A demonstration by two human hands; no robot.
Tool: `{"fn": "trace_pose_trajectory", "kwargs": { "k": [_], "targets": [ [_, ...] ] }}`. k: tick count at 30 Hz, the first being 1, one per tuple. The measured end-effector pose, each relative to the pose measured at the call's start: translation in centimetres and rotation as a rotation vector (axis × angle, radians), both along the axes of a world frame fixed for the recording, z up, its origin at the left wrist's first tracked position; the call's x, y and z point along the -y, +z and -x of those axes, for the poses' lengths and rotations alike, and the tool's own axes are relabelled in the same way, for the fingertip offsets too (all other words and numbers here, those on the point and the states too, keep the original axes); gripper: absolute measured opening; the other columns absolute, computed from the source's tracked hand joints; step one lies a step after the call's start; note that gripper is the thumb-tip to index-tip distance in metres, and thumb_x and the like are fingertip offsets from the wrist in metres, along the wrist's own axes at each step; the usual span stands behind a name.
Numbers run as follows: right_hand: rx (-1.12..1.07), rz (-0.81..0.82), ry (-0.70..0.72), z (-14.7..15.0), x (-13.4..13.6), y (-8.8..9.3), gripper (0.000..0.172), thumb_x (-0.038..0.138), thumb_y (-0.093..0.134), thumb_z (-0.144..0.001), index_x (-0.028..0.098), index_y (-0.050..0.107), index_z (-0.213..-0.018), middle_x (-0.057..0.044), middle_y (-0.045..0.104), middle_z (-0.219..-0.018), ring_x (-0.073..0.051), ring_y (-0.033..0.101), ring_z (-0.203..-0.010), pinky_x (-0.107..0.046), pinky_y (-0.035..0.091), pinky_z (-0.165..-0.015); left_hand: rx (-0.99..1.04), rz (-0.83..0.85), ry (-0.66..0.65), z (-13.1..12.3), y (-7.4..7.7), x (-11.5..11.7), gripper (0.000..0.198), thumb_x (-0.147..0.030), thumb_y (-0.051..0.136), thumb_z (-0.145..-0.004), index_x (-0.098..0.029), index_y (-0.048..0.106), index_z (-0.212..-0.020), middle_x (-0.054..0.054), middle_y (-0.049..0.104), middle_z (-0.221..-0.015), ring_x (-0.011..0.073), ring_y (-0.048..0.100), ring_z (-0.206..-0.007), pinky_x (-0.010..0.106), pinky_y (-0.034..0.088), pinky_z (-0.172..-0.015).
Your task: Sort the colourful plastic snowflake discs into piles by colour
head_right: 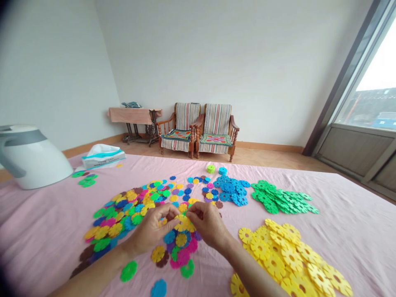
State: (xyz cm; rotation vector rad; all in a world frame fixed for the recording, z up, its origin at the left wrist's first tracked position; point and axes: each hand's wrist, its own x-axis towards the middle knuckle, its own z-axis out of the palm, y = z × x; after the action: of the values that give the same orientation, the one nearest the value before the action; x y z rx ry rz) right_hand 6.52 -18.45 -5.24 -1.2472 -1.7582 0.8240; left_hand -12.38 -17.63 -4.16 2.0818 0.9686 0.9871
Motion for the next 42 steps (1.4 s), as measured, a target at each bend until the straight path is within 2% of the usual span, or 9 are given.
{"fn": "trace_pose_trajectory", "kwargs": {
  "k": [5,8,12,15,20,23,29,34,42],
  "targets": [
    [-0.146,0.051,-0.018,-0.6,0.4,0.4,0.019,0.035,0.057,-0.078,0.017,0.062,-0.082,0.007,0.039,-0.054,-0.009,0.036,-0.049,-0.021,0.027,-0.046,0.052,0.021,0.051,0.0,-0.6,-0.3,0.013,-0.029,0.057,-0.084,-0.018,0.059,-0.078,0.000,0.061,-0.069,0.0123,0.058,-0.065,0.023,0.048,-0.063],
    [-0.129,0.053,-0.009,-0.6,1.4,0.4,0.020,0.034,0.057,-0.079,0.018,0.062,-0.088,0.007,0.039,-0.056,-0.009,0.037,-0.051,-0.022,0.029,-0.047,0.072,0.087,0.010,-0.3,-0.8,0.1,0.014,-0.031,0.058,-0.084,-0.017,0.058,-0.078,0.000,0.062,-0.070,0.0128,0.060,-0.066,0.023,0.049,-0.063],
    [0.005,0.065,0.016,-0.5,3.2,0.3,0.013,0.029,0.056,-0.081,0.018,0.061,-0.076,0.004,0.046,-0.059,-0.010,0.039,-0.054,-0.023,0.031,-0.049,0.073,0.146,-0.108,-0.7,-0.8,0.9,0.015,-0.031,0.059,-0.085,-0.017,0.060,-0.081,0.001,0.063,-0.071,0.0124,0.060,-0.065,0.021,0.049,-0.061],
    [0.076,0.049,-0.010,-1.8,4.0,0.8,0.018,0.030,0.055,-0.082,0.019,0.058,-0.069,0.003,0.048,-0.059,-0.011,0.040,-0.055,-0.023,0.032,-0.051,0.014,0.092,-0.133,-0.5,-0.6,0.8,0.013,-0.029,0.058,-0.085,-0.017,0.063,-0.085,0.002,0.066,-0.075,0.0133,0.062,-0.069,0.022,0.049,-0.063],
    [0.178,0.085,-0.069,-8.1,3.8,2.4,0.030,0.043,0.050,-0.085,0.019,0.054,-0.067,0.002,0.047,-0.060,-0.012,0.040,-0.056,-0.025,0.029,-0.051,-0.261,-0.202,0.189,2.1,0.2,-1.6,0.007,-0.021,0.054,-0.084,-0.019,0.061,-0.081,0.003,0.064,-0.082,0.0164,0.061,-0.074,0.027,0.047,-0.070],
    [0.283,0.165,-0.088,-12.6,3.7,2.8,0.032,0.045,0.051,-0.083,0.019,0.053,-0.064,0.003,0.043,-0.059,-0.012,0.036,-0.055,-0.025,0.027,-0.052,-0.515,-0.245,0.327,4.5,0.8,-3.2,0.009,-0.023,0.061,-0.077,-0.019,0.059,-0.085,0.006,0.062,-0.094,0.0224,0.060,-0.087,0.032,0.046,-0.076],
    [0.485,0.286,-0.056,-18.2,4.4,1.8,0.033,0.041,0.058,-0.079,0.020,0.048,-0.056,0.002,0.042,-0.057,-0.012,0.036,-0.055,-0.027,0.025,-0.052,-0.793,-0.166,0.346,7.0,1.7,-3.7,0.016,-0.028,0.066,-0.071,-0.019,0.056,-0.079,0.006,0.062,-0.092,0.0256,0.059,-0.095,0.032,0.044,-0.080],
    [0.560,0.276,-0.112,-19.8,4.0,0.5,0.035,0.048,0.050,-0.083,0.020,0.052,-0.062,0.001,0.048,-0.058,-0.013,0.042,-0.056,-0.026,0.029,-0.053,-0.861,-0.123,0.362,7.0,1.5,-3.9,0.007,-0.025,0.060,-0.075,-0.019,0.057,-0.078,0.005,0.065,-0.086,0.0216,0.062,-0.084,0.027,0.042,-0.072],
    [0.472,0.193,-0.114,-17.9,3.1,0.4,0.032,0.045,0.045,-0.087,0.019,0.059,-0.075,-0.001,0.060,-0.066,-0.015,0.054,-0.062,-0.025,0.040,-0.057,-0.901,-0.154,0.393,6.5,1.4,-4.1,0.007,-0.018,0.054,-0.073,-0.019,0.057,-0.067,0.004,0.065,-0.072,0.0202,0.061,-0.070,0.026,0.036,-0.059]
  ]
}}
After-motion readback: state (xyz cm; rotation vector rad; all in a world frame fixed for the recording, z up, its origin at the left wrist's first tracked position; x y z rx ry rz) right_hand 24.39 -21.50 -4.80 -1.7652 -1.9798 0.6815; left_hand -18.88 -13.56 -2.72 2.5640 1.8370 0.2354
